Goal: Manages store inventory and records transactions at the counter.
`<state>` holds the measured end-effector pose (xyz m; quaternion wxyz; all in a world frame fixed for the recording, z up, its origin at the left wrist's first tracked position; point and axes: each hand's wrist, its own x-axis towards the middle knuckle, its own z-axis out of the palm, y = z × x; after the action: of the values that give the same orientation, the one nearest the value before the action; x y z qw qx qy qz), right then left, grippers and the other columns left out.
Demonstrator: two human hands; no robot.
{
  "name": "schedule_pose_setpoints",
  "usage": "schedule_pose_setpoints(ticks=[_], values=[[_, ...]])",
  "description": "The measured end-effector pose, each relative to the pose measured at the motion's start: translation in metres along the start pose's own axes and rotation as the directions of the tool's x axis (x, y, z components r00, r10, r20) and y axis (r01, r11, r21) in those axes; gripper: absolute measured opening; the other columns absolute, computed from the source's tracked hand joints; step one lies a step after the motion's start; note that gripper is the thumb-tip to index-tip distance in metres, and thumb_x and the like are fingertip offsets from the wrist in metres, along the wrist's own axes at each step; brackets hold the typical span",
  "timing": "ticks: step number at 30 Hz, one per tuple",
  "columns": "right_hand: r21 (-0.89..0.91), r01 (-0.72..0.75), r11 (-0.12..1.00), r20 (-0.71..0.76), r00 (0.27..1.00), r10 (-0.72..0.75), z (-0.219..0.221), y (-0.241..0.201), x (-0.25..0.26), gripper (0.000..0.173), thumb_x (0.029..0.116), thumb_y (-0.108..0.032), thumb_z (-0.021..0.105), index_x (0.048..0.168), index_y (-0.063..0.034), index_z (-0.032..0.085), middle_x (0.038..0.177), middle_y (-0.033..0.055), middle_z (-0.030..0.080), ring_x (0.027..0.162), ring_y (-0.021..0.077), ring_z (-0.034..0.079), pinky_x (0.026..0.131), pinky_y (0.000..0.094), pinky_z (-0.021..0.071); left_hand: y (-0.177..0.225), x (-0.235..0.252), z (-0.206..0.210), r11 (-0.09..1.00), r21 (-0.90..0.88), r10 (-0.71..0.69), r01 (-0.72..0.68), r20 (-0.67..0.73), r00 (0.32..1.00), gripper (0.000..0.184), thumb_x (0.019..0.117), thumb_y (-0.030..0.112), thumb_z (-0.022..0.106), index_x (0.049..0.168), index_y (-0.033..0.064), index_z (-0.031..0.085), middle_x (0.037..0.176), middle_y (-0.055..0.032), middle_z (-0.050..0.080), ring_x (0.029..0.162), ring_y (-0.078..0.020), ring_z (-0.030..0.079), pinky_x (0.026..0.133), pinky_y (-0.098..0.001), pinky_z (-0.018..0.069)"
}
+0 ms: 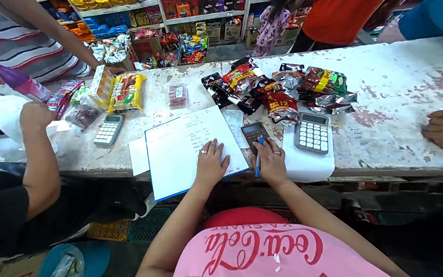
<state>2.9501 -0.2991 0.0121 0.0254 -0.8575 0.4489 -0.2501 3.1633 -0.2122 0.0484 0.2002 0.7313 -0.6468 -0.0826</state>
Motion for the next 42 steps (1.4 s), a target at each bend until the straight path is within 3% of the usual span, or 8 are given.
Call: schedule_pose_setpoints(ticks=[8,12,19,24,30,34,37,42], values=[[-0.023,-0.020,1.000,0.016,1.000,0.021,-0.0012,-0.0020,0.0013,0.046,0.0979,-0.033,0.051,0.137,-0.0123,0.063,0.142,0.0182,0.061,0.139,0.0467,0.048,0.104,0.0684,0.0382,0.0000,-0.0002,-0.0005,1.000,-0.003,-0.001,0.001,0.001,1.000,0.053,0.1040,0.045,0.045,0.142,0.0117,0.061,0.155,-0.0131,0.049,0.146,-0.0351,0.042,0.118,-0.0517,0.0327],[-0.022,0.003,1.000,-0.006,1.000,-0.003,-0.0003,-0.0008,0.0010,0.046,0.0986,-0.034,0.049,0.136,-0.0112,0.064,0.140,0.0201,0.062,0.136,0.0489,0.049,0.104,0.0682,0.0390,-0.0026,-0.0006,0.0040,1.000,-0.011,0.025,-0.025,-0.053,0.998,0.051,0.1031,0.044,0.048,0.138,0.0106,0.064,0.152,-0.0144,0.053,0.142,-0.0370,0.046,0.115,-0.0548,0.0367],[-0.016,0.015,1.000,0.024,1.000,-0.014,0.0011,0.0006,0.0001,0.041,0.1011,-0.026,0.049,0.139,-0.0140,0.062,0.144,0.0179,0.060,0.139,0.0477,0.047,0.105,0.0702,0.0369,-0.0019,-0.0005,0.0022,1.000,-0.004,0.020,-0.020,-0.038,0.999,0.051,0.1036,0.044,0.046,0.138,0.0112,0.063,0.153,-0.0131,0.052,0.144,-0.0361,0.044,0.116,-0.0528,0.0353],[-0.028,0.019,0.999,0.000,1.000,-0.019,0.0011,0.0022,-0.0010,0.042,0.1024,-0.032,0.048,0.137,-0.0155,0.064,0.142,0.0160,0.062,0.137,0.0471,0.049,0.104,0.0688,0.0381,-0.0022,-0.0003,0.0047,1.000,0.013,0.026,-0.025,-0.073,0.997,0.050,0.1033,0.045,0.046,0.137,0.0123,0.065,0.151,-0.0129,0.054,0.142,-0.0359,0.047,0.115,-0.0525,0.0375],[-0.022,0.039,0.999,0.022,0.999,-0.039,-0.0005,0.0030,0.0004,0.043,0.1020,-0.036,0.047,0.137,-0.0168,0.064,0.143,0.0144,0.061,0.140,0.0473,0.047,0.107,0.0784,0.0266,-0.0039,-0.0004,0.0070,0.999,0.001,0.032,-0.032,-0.113,0.993,0.049,0.1022,0.045,0.048,0.135,0.0128,0.067,0.148,-0.0126,0.056,0.140,-0.0358,0.049,0.114,-0.0527,0.0391],[0.010,0.074,0.997,0.058,0.996,-0.074,-0.0031,0.0032,0.0010,0.042,0.1021,-0.031,0.047,0.138,-0.0166,0.064,0.144,0.0152,0.060,0.141,0.0482,0.045,0.108,0.0788,0.0260,-0.0049,-0.0015,0.0080,0.999,-0.008,0.036,-0.038,-0.144,0.989,0.048,0.1019,0.043,0.050,0.133,0.0121,0.068,0.147,-0.0129,0.058,0.139,-0.0358,0.051,0.113,-0.0526,0.0402],[0.025,0.099,0.995,0.074,0.992,-0.101,-0.0039,0.0044,0.0009,0.042,0.1010,-0.029,0.050,0.139,-0.0173,0.062,0.146,0.0138,0.059,0.142,0.0474,0.044,0.107,0.0783,0.0268,-0.0024,-0.0015,0.0086,0.999,0.005,-0.050,0.051,-0.180,0.982,0.048,0.1009,0.045,0.051,0.133,0.0126,0.068,0.148,-0.0152,0.056,0.139,-0.0378,0.049,0.113,-0.0547,0.0399],[0.029,0.143,0.989,0.102,0.984,-0.145,-0.0038,0.0078,0.0006,0.043,0.1007,-0.026,0.052,0.142,-0.0189,0.060,0.148,0.0136,0.058,0.143,0.0489,0.042,0.108,0.0788,0.0258,0.0047,0.0012,0.0045,0.966,0.072,-0.235,0.247,-0.146,0.961,0.057,0.1011,0.051,0.047,0.142,0.0143,0.061,0.155,-0.0141,0.048,0.143,-0.0383,0.044,0.115,-0.0577,0.0343]])
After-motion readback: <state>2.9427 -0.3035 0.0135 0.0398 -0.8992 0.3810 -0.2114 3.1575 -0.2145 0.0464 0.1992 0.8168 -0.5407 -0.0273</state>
